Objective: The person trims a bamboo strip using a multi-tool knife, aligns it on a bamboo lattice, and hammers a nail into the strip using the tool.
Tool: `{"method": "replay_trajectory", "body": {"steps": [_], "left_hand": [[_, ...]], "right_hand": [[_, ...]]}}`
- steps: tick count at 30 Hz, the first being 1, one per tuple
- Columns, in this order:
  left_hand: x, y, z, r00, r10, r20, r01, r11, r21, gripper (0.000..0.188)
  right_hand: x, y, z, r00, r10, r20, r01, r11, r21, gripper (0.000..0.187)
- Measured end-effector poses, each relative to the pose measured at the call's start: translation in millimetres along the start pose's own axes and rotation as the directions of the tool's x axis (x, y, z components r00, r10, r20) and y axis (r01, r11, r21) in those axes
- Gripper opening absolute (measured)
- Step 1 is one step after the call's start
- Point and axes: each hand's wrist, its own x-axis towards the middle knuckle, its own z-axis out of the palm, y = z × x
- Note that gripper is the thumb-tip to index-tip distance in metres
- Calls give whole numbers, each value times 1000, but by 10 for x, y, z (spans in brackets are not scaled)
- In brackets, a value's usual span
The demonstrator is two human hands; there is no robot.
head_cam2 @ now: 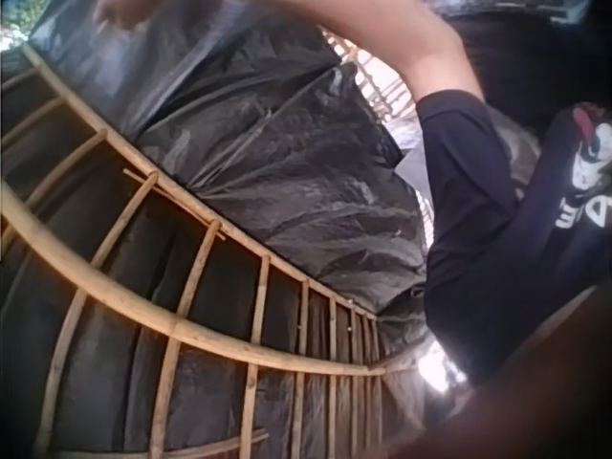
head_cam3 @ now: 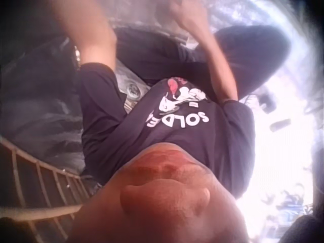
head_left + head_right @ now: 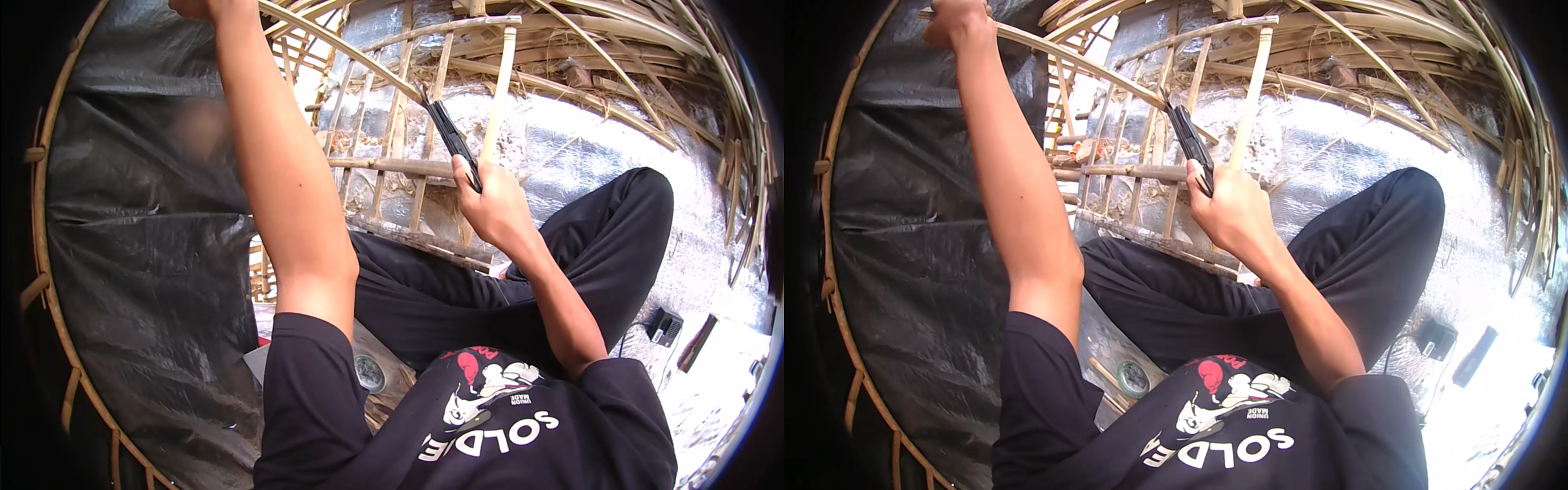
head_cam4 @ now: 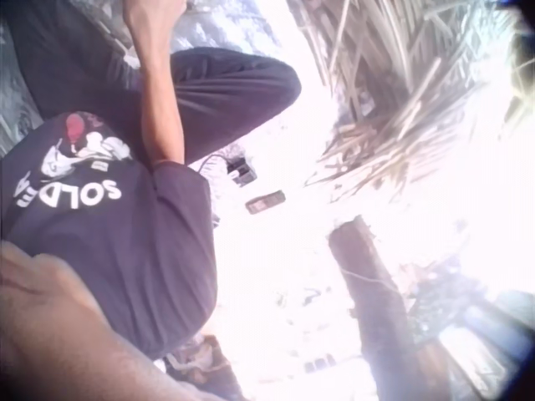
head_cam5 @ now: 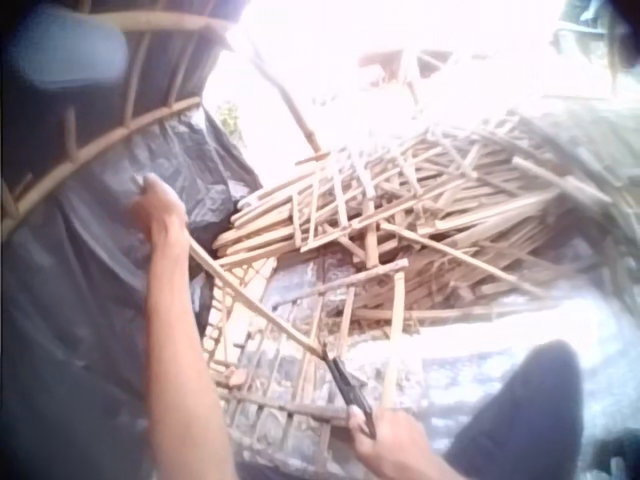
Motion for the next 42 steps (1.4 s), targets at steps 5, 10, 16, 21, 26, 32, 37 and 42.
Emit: {"method": "replay_trajectory", "body": {"steps": [5,10,16,21,26,32,37,42], "left_hand": [[-200,92,95,989,-38,140,35,999,24,73],[-19,25,168,986,-42,161,71,981,-179,42],[-45,-20,24,948,-136,288,231,916,-328,32],[5,-78,-33,958,-142,248,225,909,-351,36],[-19,-64,-24,963,-168,211,238,898,-371,38],[53,-131,-24,943,-179,281,267,910,-316,38],[34,-129,75,956,-166,241,237,923,-304,36],[134,-211,101,946,-167,279,253,917,-309,34]], "right_hand": [[12,67,-71,999,36,-9,-36,999,7,56],[-51,15,-18,998,-58,-3,57,992,-109,54],[-46,49,25,995,-101,-18,97,984,-146,53],[-66,-13,47,995,-96,9,96,972,-215,54],[-47,60,131,998,-64,26,69,964,-255,53],[-28,104,-84,980,57,192,-103,965,241,51],[-203,5,-134,983,93,156,-111,988,108,49],[-175,28,-165,984,79,157,-92,993,80,47]]}}
